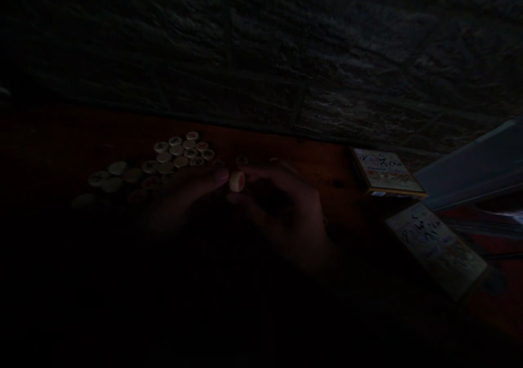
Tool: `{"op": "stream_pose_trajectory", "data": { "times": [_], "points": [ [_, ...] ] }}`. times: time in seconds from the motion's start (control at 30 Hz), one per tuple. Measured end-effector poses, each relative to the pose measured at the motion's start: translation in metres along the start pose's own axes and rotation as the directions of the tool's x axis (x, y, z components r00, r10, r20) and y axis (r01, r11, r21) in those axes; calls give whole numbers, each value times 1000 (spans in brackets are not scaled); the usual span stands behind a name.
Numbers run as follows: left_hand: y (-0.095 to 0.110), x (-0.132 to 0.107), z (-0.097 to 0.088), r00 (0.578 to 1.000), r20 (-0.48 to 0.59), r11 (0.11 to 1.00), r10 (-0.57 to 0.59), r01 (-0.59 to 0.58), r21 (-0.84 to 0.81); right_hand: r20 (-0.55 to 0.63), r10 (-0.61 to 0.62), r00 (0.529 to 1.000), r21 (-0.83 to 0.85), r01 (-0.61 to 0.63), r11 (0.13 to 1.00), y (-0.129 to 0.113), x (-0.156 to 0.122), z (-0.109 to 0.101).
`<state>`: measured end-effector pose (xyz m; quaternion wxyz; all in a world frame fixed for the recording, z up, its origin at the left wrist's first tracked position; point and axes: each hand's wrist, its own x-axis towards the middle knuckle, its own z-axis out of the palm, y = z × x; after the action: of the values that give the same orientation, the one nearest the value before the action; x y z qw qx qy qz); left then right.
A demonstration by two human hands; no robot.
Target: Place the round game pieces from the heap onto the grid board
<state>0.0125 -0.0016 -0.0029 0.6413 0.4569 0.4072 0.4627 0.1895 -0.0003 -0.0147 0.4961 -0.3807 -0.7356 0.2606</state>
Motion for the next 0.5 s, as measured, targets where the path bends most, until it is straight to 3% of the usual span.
{"op": "stream_pose_trajectory", "data": {
  "times": [0.13, 0.33, 0.5],
  "points": [
    [-2, 4, -3, 1000, -6, 998, 8, -7, 62, 0, -6, 1000, 6, 6, 1000, -1, 0, 1],
    [-5, 14, -9, 988, 124, 991, 90, -101, 88, 22, 14, 1000, -20, -13, 1000, -1, 2, 0],
    [-5, 13, -10, 988, 147, 992, 46, -63, 112, 11, 21, 1000, -59, -21, 998, 0, 2, -1]
  ]
}}
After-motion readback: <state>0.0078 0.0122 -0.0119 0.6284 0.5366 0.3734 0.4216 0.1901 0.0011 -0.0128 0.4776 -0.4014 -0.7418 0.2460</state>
